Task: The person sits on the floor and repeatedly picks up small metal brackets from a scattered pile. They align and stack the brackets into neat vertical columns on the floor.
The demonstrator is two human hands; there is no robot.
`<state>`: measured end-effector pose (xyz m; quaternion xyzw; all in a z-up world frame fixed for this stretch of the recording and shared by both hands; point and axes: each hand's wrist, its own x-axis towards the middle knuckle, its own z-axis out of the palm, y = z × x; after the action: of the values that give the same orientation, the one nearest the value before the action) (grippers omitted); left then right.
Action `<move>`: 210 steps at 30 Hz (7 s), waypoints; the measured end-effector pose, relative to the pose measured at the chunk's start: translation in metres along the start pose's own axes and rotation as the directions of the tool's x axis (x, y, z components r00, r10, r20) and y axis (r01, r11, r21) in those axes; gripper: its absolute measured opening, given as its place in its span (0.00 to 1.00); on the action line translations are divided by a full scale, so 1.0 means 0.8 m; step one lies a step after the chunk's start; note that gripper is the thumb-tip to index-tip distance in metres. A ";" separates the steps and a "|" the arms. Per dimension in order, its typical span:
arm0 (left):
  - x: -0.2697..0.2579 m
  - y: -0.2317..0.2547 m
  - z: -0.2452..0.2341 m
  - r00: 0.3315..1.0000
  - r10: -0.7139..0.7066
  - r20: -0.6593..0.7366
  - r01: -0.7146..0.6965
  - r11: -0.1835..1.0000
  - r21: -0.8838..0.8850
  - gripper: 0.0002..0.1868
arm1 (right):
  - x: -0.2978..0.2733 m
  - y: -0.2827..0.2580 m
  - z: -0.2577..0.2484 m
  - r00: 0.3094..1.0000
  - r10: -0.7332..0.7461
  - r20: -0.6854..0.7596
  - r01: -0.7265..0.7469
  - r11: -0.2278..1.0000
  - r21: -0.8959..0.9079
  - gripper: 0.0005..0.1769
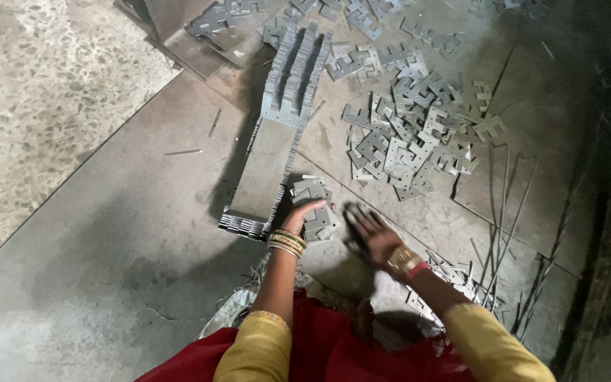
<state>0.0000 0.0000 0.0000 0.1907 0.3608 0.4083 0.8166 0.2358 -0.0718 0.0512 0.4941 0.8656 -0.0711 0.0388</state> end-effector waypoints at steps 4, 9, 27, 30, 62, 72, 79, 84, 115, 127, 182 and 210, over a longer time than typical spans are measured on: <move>0.008 -0.002 0.021 0.986 -0.154 0.062 0.139 0.970 0.198 0.26 | -0.120 0.002 -0.066 0.987 -0.074 0.146 0.066 0.996 0.057 0.46; 0.017 -0.016 0.091 0.991 0.024 0.128 -0.127 0.418 0.900 0.37 | -0.133 0.000 -0.095 0.718 0.612 0.332 -0.679 0.720 0.142 0.52; 0.018 -0.062 0.105 0.914 -0.121 0.386 -0.402 -0.389 0.829 0.57 | -0.078 -0.005 0.048 0.885 0.377 -0.272 -0.237 0.870 0.432 0.58; 0.014 -0.049 0.063 0.980 0.021 0.196 -0.197 0.166 0.966 0.39 | -0.078 -0.011 0.040 0.874 0.365 -0.321 -0.184 0.860 0.477 0.57; -0.017 0.144 0.096 0.952 -0.179 0.249 -0.304 -0.655 0.691 0.41 | -0.019 0.022 0.030 0.937 0.332 0.105 -0.346 0.924 0.161 0.57; -0.120 0.189 -0.024 0.790 0.061 0.610 -0.406 -0.693 0.596 0.44 | 0.050 0.034 0.037 0.742 0.615 0.267 -0.579 0.387 0.718 0.43; -0.099 0.176 -0.037 0.803 0.032 0.595 -0.424 -0.672 0.608 0.36 | 0.119 0.016 0.001 0.801 0.521 0.297 -0.323 -0.041 0.945 0.28; -0.106 0.176 -0.034 0.822 0.004 0.570 -0.430 -0.652 0.625 0.35 | 0.215 -0.039 -0.092 0.832 0.548 0.089 -0.297 0.304 0.905 0.37; -0.120 0.206 -0.001 0.898 -0.083 0.433 -0.396 -0.580 0.711 0.30 | 0.304 -0.028 -0.177 0.921 0.208 -0.330 -0.176 0.977 0.122 0.59; -0.119 0.213 0.002 0.892 -0.077 0.445 -0.408 -0.558 0.722 0.36 | -0.154 0.193 0.003 0.106 0.928 -0.356 -0.937 0.213 0.277 0.38; -0.110 0.216 0.023 0.957 -0.184 0.226 -0.290 -0.661 0.691 0.39 | -0.051 0.361 -0.083 0.188 0.981 -0.041 -0.728 0.167 0.665 0.29; -0.176 0.260 0.132 0.958 -0.279 0.074 -0.269 -0.771 0.577 0.39 | -0.258 0.023 -0.177 0.621 0.782 0.045 -0.632 0.466 0.620 0.34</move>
<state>-0.0883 0.0087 0.2574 0.8833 0.3769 -0.2490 0.1253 0.3575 -0.2154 0.2176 0.8004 0.5103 -0.2468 -0.1951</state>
